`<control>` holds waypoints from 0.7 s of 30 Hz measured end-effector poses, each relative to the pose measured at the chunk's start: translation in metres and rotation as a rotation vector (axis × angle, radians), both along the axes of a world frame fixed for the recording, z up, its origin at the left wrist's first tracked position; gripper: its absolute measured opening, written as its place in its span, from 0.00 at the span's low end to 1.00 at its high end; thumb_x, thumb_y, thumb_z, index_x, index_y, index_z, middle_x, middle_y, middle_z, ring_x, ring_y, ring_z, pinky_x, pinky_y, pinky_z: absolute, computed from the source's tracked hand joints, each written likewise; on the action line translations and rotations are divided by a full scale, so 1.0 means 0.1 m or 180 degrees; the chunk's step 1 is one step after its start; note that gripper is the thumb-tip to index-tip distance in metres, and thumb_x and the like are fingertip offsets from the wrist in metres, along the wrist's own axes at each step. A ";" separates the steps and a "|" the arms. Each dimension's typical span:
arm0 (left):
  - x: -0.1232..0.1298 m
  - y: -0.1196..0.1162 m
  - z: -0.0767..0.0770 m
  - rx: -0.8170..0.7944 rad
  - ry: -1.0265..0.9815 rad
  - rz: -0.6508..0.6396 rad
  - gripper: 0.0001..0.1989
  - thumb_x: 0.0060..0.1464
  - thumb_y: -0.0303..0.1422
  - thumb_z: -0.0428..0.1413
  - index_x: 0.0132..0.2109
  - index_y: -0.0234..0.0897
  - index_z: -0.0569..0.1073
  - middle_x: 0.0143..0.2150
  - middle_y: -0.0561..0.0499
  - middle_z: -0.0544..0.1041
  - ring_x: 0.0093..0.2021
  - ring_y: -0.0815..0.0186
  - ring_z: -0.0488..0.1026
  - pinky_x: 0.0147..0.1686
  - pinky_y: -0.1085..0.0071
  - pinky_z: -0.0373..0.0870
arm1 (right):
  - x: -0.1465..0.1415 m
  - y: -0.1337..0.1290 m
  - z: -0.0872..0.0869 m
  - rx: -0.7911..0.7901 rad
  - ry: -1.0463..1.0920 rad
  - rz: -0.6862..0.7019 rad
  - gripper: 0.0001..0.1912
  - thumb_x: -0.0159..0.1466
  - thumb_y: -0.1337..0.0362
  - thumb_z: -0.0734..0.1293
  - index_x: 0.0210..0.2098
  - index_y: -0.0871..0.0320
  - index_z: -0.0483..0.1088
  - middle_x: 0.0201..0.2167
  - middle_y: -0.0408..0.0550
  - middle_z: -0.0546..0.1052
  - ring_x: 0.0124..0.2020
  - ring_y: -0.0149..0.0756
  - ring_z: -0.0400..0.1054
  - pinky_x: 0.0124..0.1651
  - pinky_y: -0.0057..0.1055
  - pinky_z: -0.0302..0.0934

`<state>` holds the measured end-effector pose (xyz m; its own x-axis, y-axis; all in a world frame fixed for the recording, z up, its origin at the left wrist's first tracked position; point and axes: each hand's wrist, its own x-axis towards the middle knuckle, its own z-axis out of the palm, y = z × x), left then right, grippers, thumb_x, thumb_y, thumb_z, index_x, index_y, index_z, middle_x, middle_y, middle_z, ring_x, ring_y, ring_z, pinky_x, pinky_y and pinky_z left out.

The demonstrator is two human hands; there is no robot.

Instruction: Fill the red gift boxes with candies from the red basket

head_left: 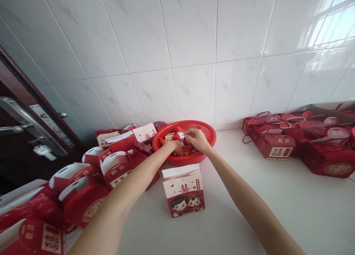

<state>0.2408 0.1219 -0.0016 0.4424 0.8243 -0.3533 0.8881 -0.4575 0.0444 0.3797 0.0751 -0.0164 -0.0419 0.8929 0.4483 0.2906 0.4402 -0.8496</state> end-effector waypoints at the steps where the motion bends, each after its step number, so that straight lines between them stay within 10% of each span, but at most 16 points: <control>1: 0.01 0.06 -0.02 -0.0037 0.0057 0.0065 0.12 0.32 0.30 0.66 0.29 0.36 0.74 0.36 0.45 0.83 0.44 0.53 0.78 0.48 0.62 0.73 | 0.01 0.02 -0.02 -0.0103 0.0101 0.0034 0.03 0.57 0.68 0.65 0.28 0.56 0.72 0.29 0.44 0.79 0.29 0.33 0.72 0.35 0.31 0.66; 12: -0.11 0.21 -0.13 -0.0197 -0.0731 0.0006 0.06 0.36 0.28 0.60 0.27 0.38 0.77 0.22 0.51 0.75 0.28 0.59 0.74 0.31 0.68 0.67 | 0.08 0.14 -0.18 -0.0565 0.0760 0.0218 0.02 0.53 0.66 0.67 0.26 0.57 0.72 0.25 0.42 0.76 0.23 0.32 0.70 0.29 0.29 0.65; 21: -0.18 0.19 -0.07 -0.0245 -0.2413 -0.0028 0.20 0.46 0.31 0.52 0.46 0.38 0.80 0.35 0.52 0.80 0.36 0.63 0.74 0.35 0.73 0.68 | 0.08 0.16 -0.17 -0.0704 0.1165 -0.0719 0.14 0.52 0.61 0.71 0.38 0.55 0.71 0.37 0.47 0.78 0.38 0.39 0.73 0.39 0.34 0.67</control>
